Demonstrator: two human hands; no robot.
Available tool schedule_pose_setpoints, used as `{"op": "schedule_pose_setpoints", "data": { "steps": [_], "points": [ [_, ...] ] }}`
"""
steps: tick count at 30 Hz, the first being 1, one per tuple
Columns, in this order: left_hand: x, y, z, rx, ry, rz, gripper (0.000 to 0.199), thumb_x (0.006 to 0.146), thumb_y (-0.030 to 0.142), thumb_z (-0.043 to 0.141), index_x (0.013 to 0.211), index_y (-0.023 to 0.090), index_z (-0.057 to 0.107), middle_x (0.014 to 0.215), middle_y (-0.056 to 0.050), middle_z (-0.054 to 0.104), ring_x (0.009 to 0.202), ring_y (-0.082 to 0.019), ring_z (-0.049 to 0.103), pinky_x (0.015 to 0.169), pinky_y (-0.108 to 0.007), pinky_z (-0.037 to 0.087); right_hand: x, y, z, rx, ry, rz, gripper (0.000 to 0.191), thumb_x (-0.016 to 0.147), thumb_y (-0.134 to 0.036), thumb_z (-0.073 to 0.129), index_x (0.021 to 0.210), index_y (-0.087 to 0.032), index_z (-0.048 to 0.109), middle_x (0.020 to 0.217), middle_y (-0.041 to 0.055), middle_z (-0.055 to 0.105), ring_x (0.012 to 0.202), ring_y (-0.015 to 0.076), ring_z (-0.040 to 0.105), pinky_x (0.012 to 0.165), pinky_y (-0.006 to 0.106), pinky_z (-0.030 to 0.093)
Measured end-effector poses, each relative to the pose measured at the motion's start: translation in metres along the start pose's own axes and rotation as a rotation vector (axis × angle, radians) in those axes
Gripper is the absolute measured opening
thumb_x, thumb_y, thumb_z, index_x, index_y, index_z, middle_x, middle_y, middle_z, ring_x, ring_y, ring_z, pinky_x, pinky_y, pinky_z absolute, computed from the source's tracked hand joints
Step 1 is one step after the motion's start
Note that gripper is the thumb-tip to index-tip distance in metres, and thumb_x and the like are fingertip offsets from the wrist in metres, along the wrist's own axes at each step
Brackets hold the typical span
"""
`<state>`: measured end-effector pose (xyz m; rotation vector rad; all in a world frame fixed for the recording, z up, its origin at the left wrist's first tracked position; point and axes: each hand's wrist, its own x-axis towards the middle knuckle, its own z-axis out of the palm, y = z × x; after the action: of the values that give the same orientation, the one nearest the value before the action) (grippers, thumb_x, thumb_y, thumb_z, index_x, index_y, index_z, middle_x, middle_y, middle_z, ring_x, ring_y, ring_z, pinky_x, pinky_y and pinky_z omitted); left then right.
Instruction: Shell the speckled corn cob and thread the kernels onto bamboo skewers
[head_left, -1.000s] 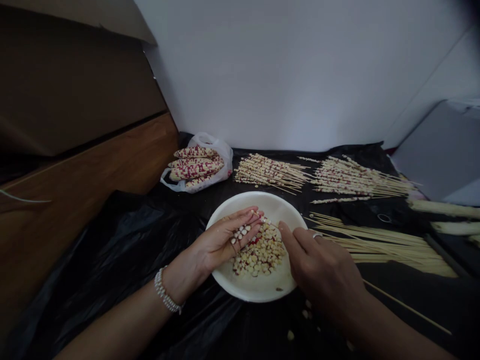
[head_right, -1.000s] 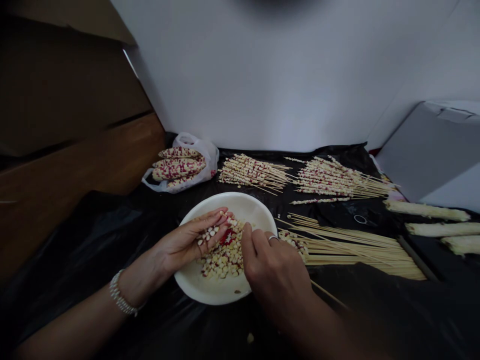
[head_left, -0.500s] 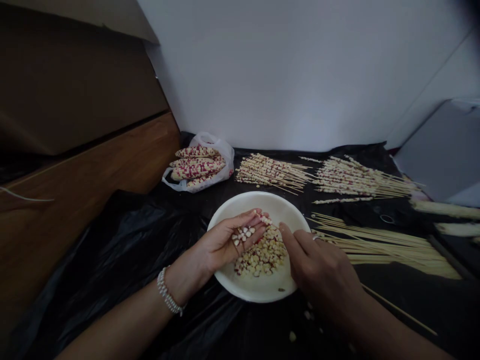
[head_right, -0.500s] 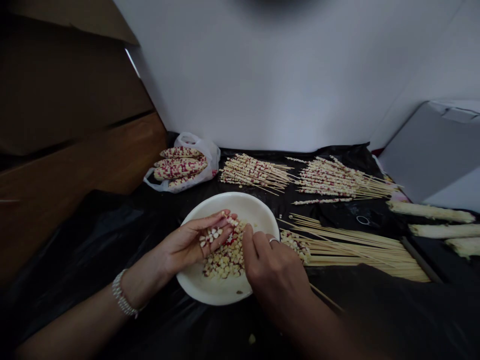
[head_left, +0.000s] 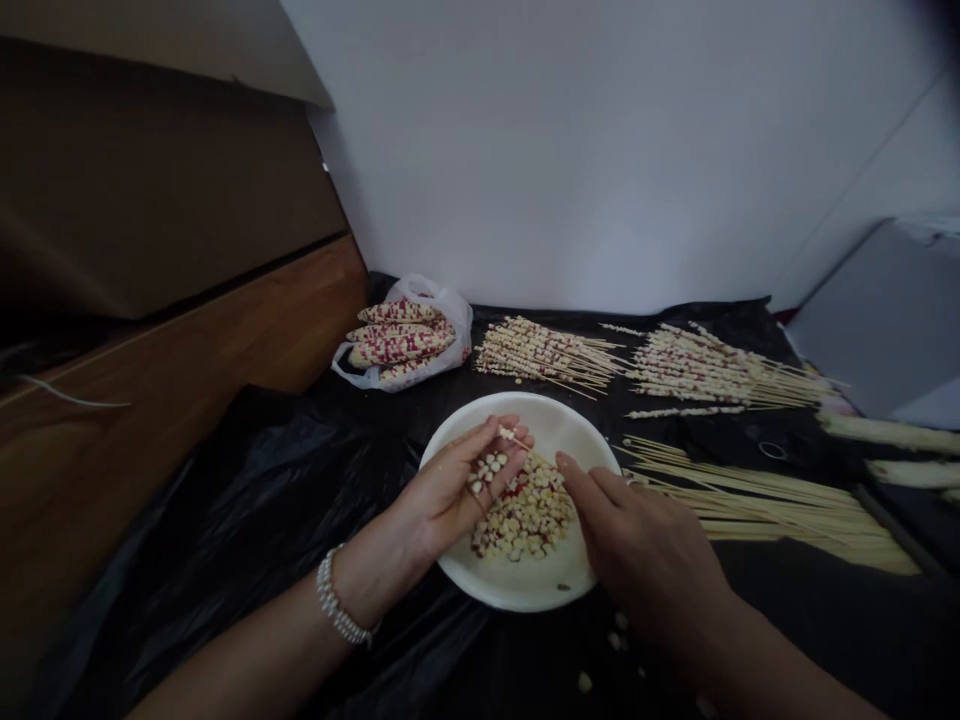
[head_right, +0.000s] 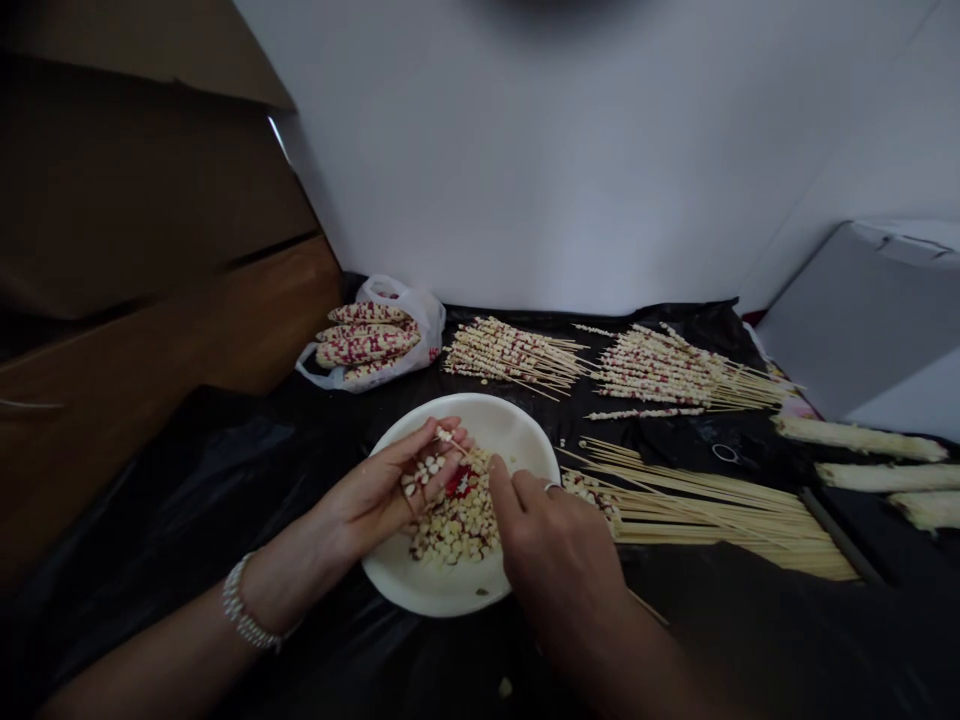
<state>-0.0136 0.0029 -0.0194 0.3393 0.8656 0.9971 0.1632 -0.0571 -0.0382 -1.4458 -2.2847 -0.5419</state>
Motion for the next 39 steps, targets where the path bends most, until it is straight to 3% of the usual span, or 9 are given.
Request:
{"op": "schedule_pose_setpoints", "data": {
  "steps": [2, 5, 9, 13, 16, 22, 28, 33, 39],
  "points": [
    [0.003, 0.01, 0.002, -0.027, 0.048, 0.022, 0.016, 0.085, 0.016, 0.056, 0.096, 0.008, 0.065, 0.09, -0.01, 0.068, 0.082, -0.014, 0.067, 0.072, -0.021, 0.057, 0.0, 0.006, -0.009, 0.145, -0.094, 0.047, 0.036, 0.082, -0.01, 0.043, 0.113, -0.017, 0.061, 0.074, 0.0038, 0.067, 0.051, 0.0124, 0.057, 0.047, 0.024, 0.038],
    [0.009, 0.023, 0.008, -0.01, 0.009, 0.068, 0.018, 0.085, 0.018, 0.056, 0.098, 0.009, 0.065, 0.084, -0.008, 0.067, 0.075, -0.011, 0.066, 0.064, -0.017, 0.055, -0.005, 0.011, -0.02, 0.461, -0.221, 0.15, 0.03, 0.09, -0.023, 0.041, 0.113, -0.022, 0.06, 0.081, 0.0039, 0.071, 0.06, 0.0143, 0.063, 0.054, 0.025, 0.046],
    [0.016, 0.033, 0.022, 0.061, -0.012, 0.229, 0.016, 0.086, 0.021, 0.054, 0.089, 0.01, 0.065, 0.071, -0.004, 0.063, 0.061, -0.007, 0.061, 0.052, -0.013, 0.048, -0.015, 0.003, -0.029, 0.897, -0.262, 0.306, 0.032, 0.09, -0.035, 0.04, 0.108, -0.021, 0.063, 0.078, 0.0041, 0.07, 0.064, 0.0149, 0.064, 0.056, 0.024, 0.049],
    [0.022, 0.03, 0.039, 0.138, 0.013, 0.378, 0.017, 0.084, 0.028, 0.057, 0.084, 0.012, 0.063, 0.067, -0.001, 0.06, 0.048, -0.003, 0.05, 0.042, -0.011, 0.035, -0.022, -0.018, -0.036, 1.275, -0.419, 0.563, 0.038, 0.088, -0.047, 0.041, 0.102, -0.02, 0.064, 0.05, -0.0031, 0.052, 0.041, 0.0093, 0.044, 0.039, 0.019, 0.032],
    [0.024, 0.023, 0.048, 0.111, 0.026, 0.384, 0.026, 0.086, 0.035, 0.052, 0.076, 0.012, 0.059, 0.062, 0.0, 0.055, 0.046, -0.003, 0.045, 0.04, -0.012, 0.03, -0.022, -0.033, -0.04, 1.411, -0.411, 0.791, 0.045, 0.086, -0.054, 0.042, 0.103, -0.018, 0.062, 0.045, -0.0077, 0.034, 0.039, 0.0066, 0.029, 0.038, 0.019, 0.018],
    [0.023, 0.017, 0.058, 0.21, 0.101, 0.534, 0.03, 0.086, 0.041, 0.05, 0.069, 0.016, 0.052, 0.051, 0.005, 0.044, 0.038, -0.003, 0.031, 0.038, -0.015, 0.022, -0.027, -0.049, -0.04, 1.478, -0.34, 0.9, 0.047, 0.084, -0.058, 0.042, 0.1, -0.018, 0.062, 0.042, -0.0093, 0.027, 0.037, 0.0059, 0.023, 0.037, 0.019, 0.012],
    [0.024, 0.015, 0.055, 0.182, 0.118, 0.556, 0.033, 0.086, 0.041, 0.048, 0.062, 0.019, 0.042, 0.047, 0.007, 0.036, 0.038, -0.005, 0.028, 0.038, -0.018, 0.02, -0.041, -0.06, -0.031, 1.201, -0.195, 0.765, 0.04, 0.086, -0.052, 0.041, 0.09, -0.021, 0.066, 0.048, -0.0037, 0.047, 0.042, 0.0101, 0.043, 0.043, 0.02, 0.033],
    [0.021, 0.015, 0.055, 0.138, 0.147, 0.597, 0.028, 0.089, 0.033, 0.04, 0.064, 0.02, 0.037, 0.048, 0.008, 0.031, 0.038, -0.006, 0.024, 0.038, -0.018, 0.016, -0.035, -0.067, -0.033, 1.206, -0.164, 0.722, 0.036, 0.089, -0.046, 0.039, 0.087, -0.022, 0.066, 0.063, 0.0001, 0.064, 0.052, 0.0119, 0.056, 0.051, 0.02, 0.041],
    [0.004, -0.009, 0.061, 0.19, 0.119, 0.505, 0.028, 0.089, 0.036, 0.04, 0.066, 0.02, 0.039, 0.05, 0.008, 0.032, 0.039, -0.006, 0.023, 0.039, -0.019, 0.017, -0.022, -0.062, -0.038, 1.189, -0.143, 0.61, 0.029, 0.091, -0.037, 0.038, 0.087, -0.02, 0.062, 0.062, -0.0003, 0.061, 0.059, 0.0126, 0.059, 0.052, 0.019, 0.041]
  ]
}}
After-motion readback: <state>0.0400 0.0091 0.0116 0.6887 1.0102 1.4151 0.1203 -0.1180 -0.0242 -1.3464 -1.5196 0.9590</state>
